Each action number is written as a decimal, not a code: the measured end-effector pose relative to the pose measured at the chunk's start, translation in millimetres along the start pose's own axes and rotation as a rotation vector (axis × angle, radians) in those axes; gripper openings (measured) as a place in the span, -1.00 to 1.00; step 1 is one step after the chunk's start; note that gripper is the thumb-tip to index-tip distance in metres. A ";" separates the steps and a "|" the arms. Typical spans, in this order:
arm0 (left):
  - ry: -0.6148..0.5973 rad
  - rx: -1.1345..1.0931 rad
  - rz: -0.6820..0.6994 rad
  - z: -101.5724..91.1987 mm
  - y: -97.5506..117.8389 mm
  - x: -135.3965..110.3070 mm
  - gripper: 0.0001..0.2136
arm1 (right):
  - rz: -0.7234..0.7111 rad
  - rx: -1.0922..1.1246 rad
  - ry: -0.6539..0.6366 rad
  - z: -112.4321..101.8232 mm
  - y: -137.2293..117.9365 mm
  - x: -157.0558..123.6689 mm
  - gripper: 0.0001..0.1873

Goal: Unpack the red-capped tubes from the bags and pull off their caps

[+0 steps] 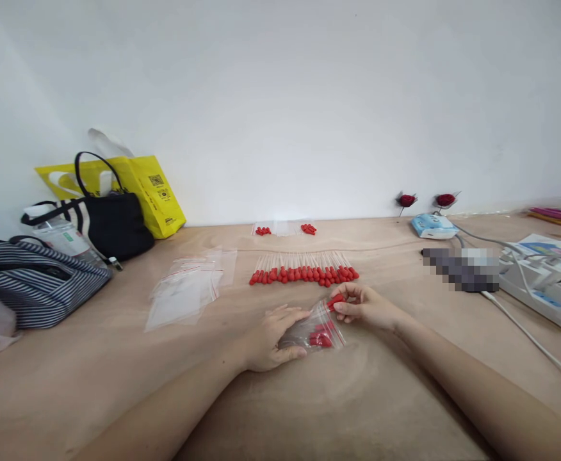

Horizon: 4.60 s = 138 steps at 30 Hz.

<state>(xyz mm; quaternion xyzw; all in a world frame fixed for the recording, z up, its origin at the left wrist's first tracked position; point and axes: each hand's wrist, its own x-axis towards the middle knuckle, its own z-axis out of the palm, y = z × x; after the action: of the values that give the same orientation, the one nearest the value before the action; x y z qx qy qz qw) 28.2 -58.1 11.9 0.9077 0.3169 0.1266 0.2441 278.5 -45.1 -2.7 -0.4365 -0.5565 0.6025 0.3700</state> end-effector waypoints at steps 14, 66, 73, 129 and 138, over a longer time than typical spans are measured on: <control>0.356 -0.060 -0.007 1.3 -12.4 0.8 -0.72 | -0.264 0.148 0.390 -47.3 -22.7 3.7 -0.70; 0.126 0.155 -0.141 10.4 2.0 4.5 -0.50 | -0.336 -0.644 0.093 16.8 9.6 9.3 -0.83; 0.017 0.194 -0.080 7.7 0.2 8.1 -0.45 | -0.407 -0.655 0.056 18.9 8.7 9.3 -0.83; 0.026 0.108 -0.052 2.3 4.0 8.7 -0.50 | -0.067 -0.294 0.074 -77.2 -19.6 -9.7 -0.68; 0.009 0.147 -0.049 3.9 -0.1 9.2 -0.47 | -0.294 -0.288 0.766 -65.7 -22.8 0.6 -0.66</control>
<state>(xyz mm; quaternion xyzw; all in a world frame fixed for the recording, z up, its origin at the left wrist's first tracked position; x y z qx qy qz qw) 36.8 -53.6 9.2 0.9146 0.3483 0.1011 0.1786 339.0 -19.3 20.0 -0.5917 -0.5137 0.2540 0.5670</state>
